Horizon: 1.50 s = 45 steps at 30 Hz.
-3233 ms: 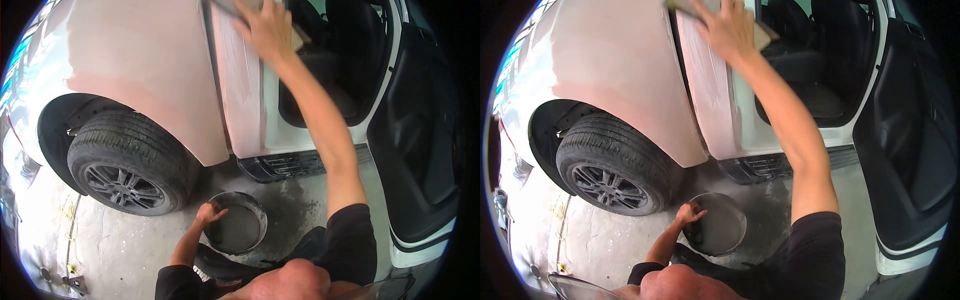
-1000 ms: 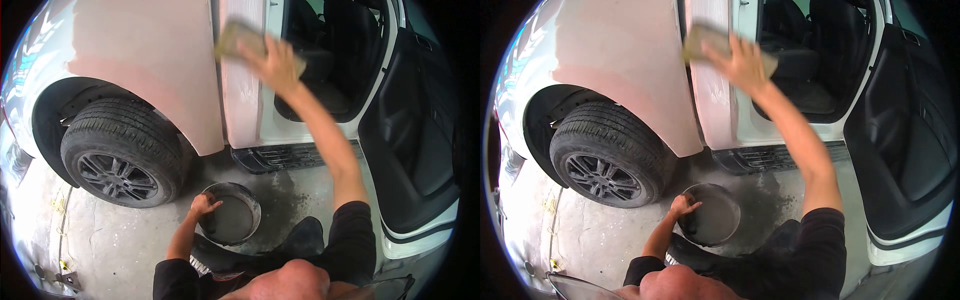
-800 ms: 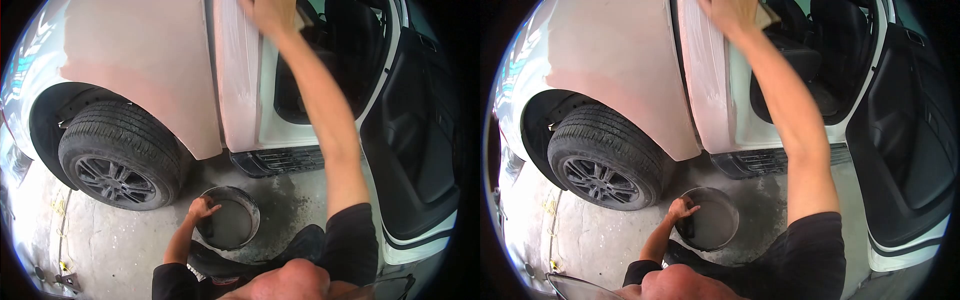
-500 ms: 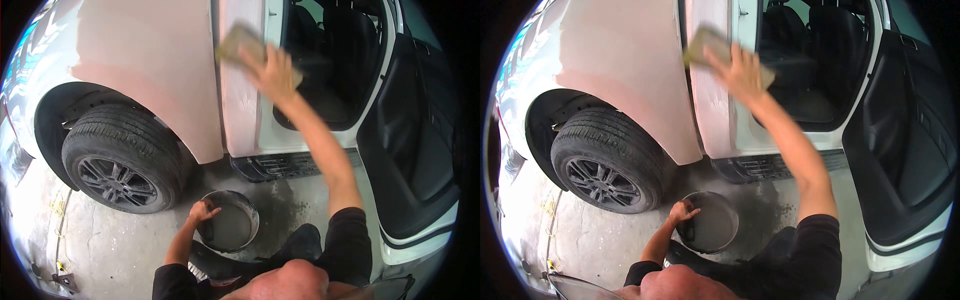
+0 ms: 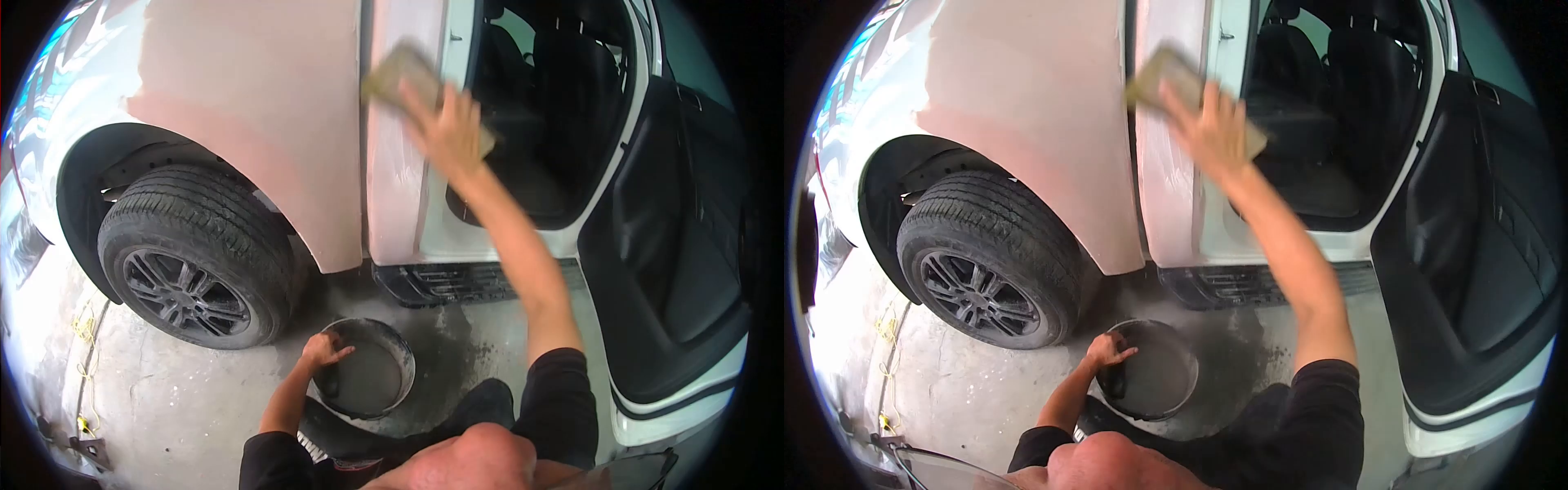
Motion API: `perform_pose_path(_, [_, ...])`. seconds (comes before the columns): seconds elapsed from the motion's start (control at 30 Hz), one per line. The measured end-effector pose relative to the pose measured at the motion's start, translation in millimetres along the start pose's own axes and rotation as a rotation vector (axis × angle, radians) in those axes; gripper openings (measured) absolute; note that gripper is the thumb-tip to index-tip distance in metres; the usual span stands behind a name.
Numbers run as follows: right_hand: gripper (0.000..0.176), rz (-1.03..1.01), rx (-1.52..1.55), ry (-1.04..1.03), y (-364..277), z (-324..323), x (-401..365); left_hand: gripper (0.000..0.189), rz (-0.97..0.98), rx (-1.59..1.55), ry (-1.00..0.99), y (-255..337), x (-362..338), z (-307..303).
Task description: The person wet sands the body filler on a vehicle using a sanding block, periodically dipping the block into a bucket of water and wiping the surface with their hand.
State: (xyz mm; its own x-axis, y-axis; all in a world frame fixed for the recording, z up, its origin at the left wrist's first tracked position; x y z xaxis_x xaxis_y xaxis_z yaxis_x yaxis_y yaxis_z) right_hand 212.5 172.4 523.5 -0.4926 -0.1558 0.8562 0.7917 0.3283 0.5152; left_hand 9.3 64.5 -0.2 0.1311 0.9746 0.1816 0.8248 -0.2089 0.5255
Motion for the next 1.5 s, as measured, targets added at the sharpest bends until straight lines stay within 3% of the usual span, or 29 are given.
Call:
perform_pose_path(0.07, [0.057,0.2,0.047,0.016,36.9,-8.9,104.0,0.062,-0.01,-0.002,0.008,2.0,3.8,2.2])
perform_pose_path(0.13, [0.054,0.487,0.223,-0.088,48.4,-33.7,168.4,0.061,-0.037,0.01,-0.064,1.5,4.7,-0.2])
perform_pose_path(0.2, [0.05,0.427,0.279,-0.103,52.2,-6.7,145.2,0.06,-0.06,0.013,-0.068,4.0,3.1,-2.7])
perform_pose_path(0.27, [0.053,0.259,0.073,0.036,25.4,-3.8,83.5,0.059,-0.06,0.014,-0.065,5.9,0.9,-4.2])
perform_pose_path(0.33, [0.062,0.112,0.011,0.037,-9.3,1.5,-13.0,0.057,-0.04,0.016,-0.063,6.7,-0.6,-3.4])
perform_pose_path(0.37, [0.067,0.056,0.059,0.029,-9.2,0.0,-23.9,0.057,-0.025,0.01,-0.052,6.6,0.6,0.3])
perform_pose_path(0.43, [0.078,-0.037,0.16,0.017,-12.7,-11.6,-26.1,0.057,-0.004,0.015,-0.035,0.9,-2.4,3.5])
perform_pose_path(0.47, [0.077,-0.054,0.072,0.071,-1.7,-3.4,-6.1,0.056,0.008,0.03,-0.018,-2.6,-3.8,3.9])
perform_pose_path(0.5, [0.067,0.039,0.039,-0.015,9.4,-5.4,34.6,0.056,0.018,0.039,0.003,-1.7,-3.4,4.7])
perform_pose_path(0.53, [0.062,0.109,0.046,0.025,25.4,-3.3,80.0,0.056,0.025,0.046,0.023,-0.1,-2.0,5.5])
perform_pose_path(0.6, [0.051,0.339,0.324,-0.072,40.4,-24.0,158.7,0.055,-0.043,0.036,-0.031,8.4,-0.6,-3.9])
perform_pose_path(0.67, [0.052,0.363,0.278,-0.046,34.0,-18.4,158.8,0.055,-0.058,0.038,-0.051,9.3,3.2,-5.8])
perform_pose_path(0.7, [0.052,0.373,0.254,-0.042,33.2,-17.1,156.1,0.055,-0.046,0.039,-0.051,5.7,1.1,-0.5])
perform_pose_path(0.8, [0.048,0.043,0.015,0.058,-19.8,-6.3,14.7,0.054,-0.038,0.054,-0.057,2.9,-2.3,0.0])
perform_pose_path(0.87, [0.054,-0.123,0.078,0.087,-47.8,9.8,-85.7,0.054,-0.038,0.047,-0.069,5.4,-6.6,4.5])
perform_pose_path(0.97, [0.055,-0.235,0.035,0.039,-34.6,8.2,-64.5,0.053,-0.02,0.067,-0.05,-0.4,-6.4,2.2])
perform_pose_path(1.0, [0.054,-0.165,0.039,0.1,-21.5,3.2,-24.9,0.053,-0.008,0.077,-0.019,-0.5,-5.2,5.2])
perform_pose_path(1.03, [0.055,-0.035,0.07,-0.009,-3.4,-3.7,23.9,0.052,-0.002,0.085,0.01,-0.4,-3.4,7.4])
perform_pose_path(1.13, [0.054,0.287,0.285,-0.036,35.5,-11.4,134.2,0.05,-0.006,0.08,0.049,2.0,-0.4,3.3])
perform_pose_path(1.27, [0.049,0.126,0.037,-0.02,-6.5,-6.4,49.8,0.052,-0.072,0.036,-0.123,4.4,2.1,1.9])
perform_pose_path(1.3, [0.056,-0.039,-0.109,0.136,-26.1,1.3,-9.0,0.052,-0.062,0.043,-0.102,4.8,1.5,2.0])
perform_pose_path(1.33, [0.063,-0.099,-0.009,0.114,-36.5,11.8,-64.5,0.051,-0.054,0.051,-0.075,5.6,0.9,1.1])
perform_pose_path(1.43, [0.061,-0.191,0.116,0.069,-34.3,-6.5,-83.1,0.051,-0.04,0.02,-0.043,5.2,-2.9,1.9])
perform_pose_path(1.5, [0.068,-0.26,-0.019,0.095,-7.2,5.0,-35.0,0.05,-0.024,0.012,-0.021,3.5,1.9,0.7])
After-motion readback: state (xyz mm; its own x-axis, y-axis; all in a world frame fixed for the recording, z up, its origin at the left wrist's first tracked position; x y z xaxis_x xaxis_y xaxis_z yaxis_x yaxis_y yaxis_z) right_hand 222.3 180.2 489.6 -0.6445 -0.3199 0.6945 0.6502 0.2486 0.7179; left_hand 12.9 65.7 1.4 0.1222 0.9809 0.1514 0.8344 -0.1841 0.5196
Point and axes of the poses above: each hand's wrist, its own x-axis towards the middle knuckle, its own z-axis out of the palm, y = z × x, the point moved 5 cm from there along x, towards the middle knuckle, and after that the axes turned 1 degree about y, right-handed, at the moved point
